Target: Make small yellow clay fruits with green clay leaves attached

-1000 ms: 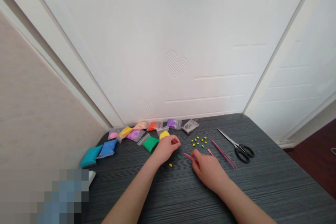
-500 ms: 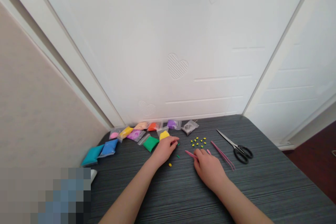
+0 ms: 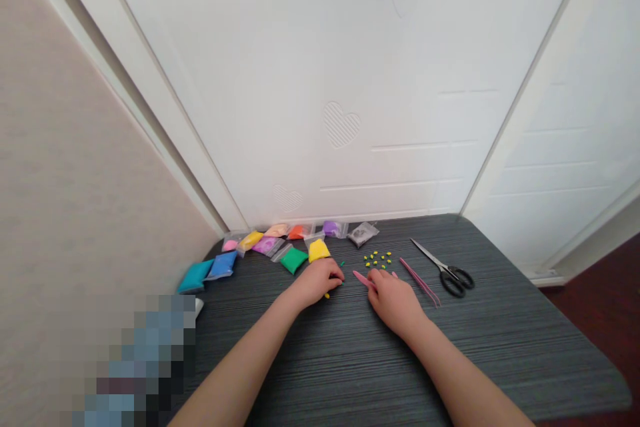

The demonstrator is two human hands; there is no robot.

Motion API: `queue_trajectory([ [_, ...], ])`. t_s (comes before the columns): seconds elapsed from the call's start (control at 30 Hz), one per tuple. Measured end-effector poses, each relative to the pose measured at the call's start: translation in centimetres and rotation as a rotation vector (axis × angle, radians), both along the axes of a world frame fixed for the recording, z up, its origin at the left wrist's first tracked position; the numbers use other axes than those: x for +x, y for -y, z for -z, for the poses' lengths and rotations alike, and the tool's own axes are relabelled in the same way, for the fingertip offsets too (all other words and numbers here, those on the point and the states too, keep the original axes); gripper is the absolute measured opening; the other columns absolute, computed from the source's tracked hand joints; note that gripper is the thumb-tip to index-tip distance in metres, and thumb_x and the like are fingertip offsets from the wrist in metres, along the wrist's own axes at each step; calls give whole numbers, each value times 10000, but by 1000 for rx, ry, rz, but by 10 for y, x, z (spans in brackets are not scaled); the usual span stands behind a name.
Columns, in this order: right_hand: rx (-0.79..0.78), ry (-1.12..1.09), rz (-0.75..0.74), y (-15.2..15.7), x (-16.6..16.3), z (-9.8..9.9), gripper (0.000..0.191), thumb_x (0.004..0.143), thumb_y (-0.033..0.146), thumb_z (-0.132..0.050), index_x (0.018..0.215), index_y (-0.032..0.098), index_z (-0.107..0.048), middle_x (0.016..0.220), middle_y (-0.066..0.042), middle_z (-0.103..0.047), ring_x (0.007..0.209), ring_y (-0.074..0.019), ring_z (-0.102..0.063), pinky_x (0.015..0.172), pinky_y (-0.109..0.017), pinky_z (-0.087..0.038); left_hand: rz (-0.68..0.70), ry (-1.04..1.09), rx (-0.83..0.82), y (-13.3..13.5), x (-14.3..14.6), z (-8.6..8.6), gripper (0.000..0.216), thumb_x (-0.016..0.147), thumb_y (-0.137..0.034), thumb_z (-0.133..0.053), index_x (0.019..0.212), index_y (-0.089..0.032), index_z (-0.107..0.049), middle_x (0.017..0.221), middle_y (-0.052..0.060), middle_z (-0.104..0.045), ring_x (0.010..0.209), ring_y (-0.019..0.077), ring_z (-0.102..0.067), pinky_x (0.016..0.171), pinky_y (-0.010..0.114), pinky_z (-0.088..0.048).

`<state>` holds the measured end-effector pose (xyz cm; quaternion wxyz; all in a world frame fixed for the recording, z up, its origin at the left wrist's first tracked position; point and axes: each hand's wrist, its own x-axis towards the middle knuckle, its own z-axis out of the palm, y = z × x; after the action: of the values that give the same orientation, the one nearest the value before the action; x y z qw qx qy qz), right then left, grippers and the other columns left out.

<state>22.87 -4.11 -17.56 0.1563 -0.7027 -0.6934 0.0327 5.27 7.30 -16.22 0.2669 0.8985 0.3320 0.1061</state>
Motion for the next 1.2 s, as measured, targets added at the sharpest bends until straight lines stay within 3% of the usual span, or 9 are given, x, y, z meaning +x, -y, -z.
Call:
queue_trajectory([
  [0.23,35,6,-29,0,2,1,130,843,213,-421,916,217,-529,891,-15,-627,828,-160,-604,846,-338,-409,-71,25,42,15,-5,-11,133,726,-215,-527,745,-173,-651,742,17,-635,700,149,-564,642,240,-402],
  [0.4,32,13,-46,1,2,2,184,864,267,-458,995,169,-542,959,-29,-602,845,-147,-586,808,-371,-456,-111,95,77,48,-8,-19,140,734,-215,-529,826,-187,-631,823,14,-640,760,151,-568,674,242,-413],
  [0.5,15,13,-53,5,3,3,286,853,329,-486,1074,152,-523,1058,-59,-565,896,-159,-569,774,-373,-480,-103,125,86,72,-9,-15,162,739,-205,-543,881,-201,-621,869,12,-638,798,149,-563,720,248,-419],
  [0.67,-1,7,-50,12,4,3,288,853,327,-485,1087,161,-517,1085,-64,-553,910,-161,-564,772,-369,-483,-93,161,126,94,-13,-2,132,790,-216,-518,827,-196,-644,849,25,-638,854,163,-529,811,291,-397],
  [0.87,22,8,-34,14,3,0,184,879,274,-401,940,178,-546,927,-34,-589,889,-155,-553,839,-336,-414,-131,212,200,81,-7,10,157,804,-258,-527,844,-219,-674,919,27,-637,933,184,-473,874,341,-360],
  [1.2,46,-36,-9,9,1,2,162,862,268,-376,898,232,-529,867,-10,-591,829,-159,-555,764,-265,-393,-161,219,176,40,-10,19,155,778,-293,-564,821,-249,-706,927,23,-658,947,214,-477,885,411,-354],
])
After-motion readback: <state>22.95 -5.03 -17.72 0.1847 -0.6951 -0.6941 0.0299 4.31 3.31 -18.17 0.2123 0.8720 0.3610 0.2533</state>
